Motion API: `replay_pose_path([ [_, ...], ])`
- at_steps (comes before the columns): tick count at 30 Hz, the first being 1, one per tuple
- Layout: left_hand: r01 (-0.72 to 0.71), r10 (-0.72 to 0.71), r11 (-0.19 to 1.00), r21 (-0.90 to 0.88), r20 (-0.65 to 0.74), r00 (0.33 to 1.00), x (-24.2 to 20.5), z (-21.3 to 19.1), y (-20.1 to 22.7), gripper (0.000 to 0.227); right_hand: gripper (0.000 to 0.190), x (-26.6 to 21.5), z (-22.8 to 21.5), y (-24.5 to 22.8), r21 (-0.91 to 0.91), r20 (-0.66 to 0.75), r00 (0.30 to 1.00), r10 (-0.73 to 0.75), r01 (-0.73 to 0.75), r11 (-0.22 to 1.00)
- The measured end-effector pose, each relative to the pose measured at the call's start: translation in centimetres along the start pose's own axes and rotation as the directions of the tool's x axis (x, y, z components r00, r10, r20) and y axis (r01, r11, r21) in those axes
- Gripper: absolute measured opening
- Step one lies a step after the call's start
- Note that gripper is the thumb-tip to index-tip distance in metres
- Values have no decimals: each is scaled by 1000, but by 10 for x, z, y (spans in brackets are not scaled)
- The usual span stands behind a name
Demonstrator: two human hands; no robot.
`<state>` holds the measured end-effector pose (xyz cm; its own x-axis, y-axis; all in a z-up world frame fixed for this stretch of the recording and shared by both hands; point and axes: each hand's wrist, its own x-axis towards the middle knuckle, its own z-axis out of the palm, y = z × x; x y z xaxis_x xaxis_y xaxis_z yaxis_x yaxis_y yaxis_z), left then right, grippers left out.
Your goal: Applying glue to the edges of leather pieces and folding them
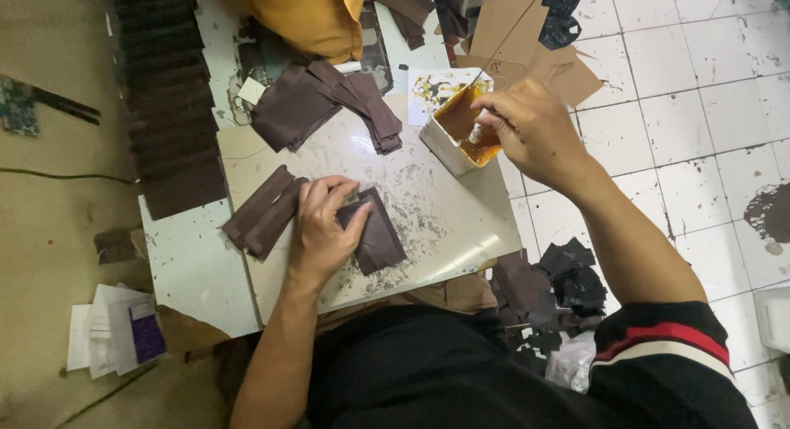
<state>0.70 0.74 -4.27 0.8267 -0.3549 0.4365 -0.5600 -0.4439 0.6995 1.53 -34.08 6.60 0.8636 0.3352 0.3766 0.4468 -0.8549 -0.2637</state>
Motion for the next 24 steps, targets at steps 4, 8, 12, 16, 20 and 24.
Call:
replay_pose_path([
  [4,-27,28,998,59,-21,999,2,-5,7,28,17,-2,-24,-1,110,116,985,125,-138,984],
  [8,-6,-1,989,146,50,999,8,-13,26,35,23,13,-49,-18,176,302,900,315,-378,909],
  [12,9,-26,985,171,96,995,8,-14,27,40,23,15,-56,-20,151,373,865,336,-414,898],
  [16,-26,11,990,139,104,995,5,-19,27,37,22,15,-69,-54,360,473,880,41,-236,903],
  [20,-69,56,994,86,149,987,3,-26,28,48,20,3,-95,-108,539,215,970,-113,-22,842],
  [24,-55,44,996,68,156,987,2,-25,24,48,10,-14,-86,-79,371,64,992,104,-121,921],
])
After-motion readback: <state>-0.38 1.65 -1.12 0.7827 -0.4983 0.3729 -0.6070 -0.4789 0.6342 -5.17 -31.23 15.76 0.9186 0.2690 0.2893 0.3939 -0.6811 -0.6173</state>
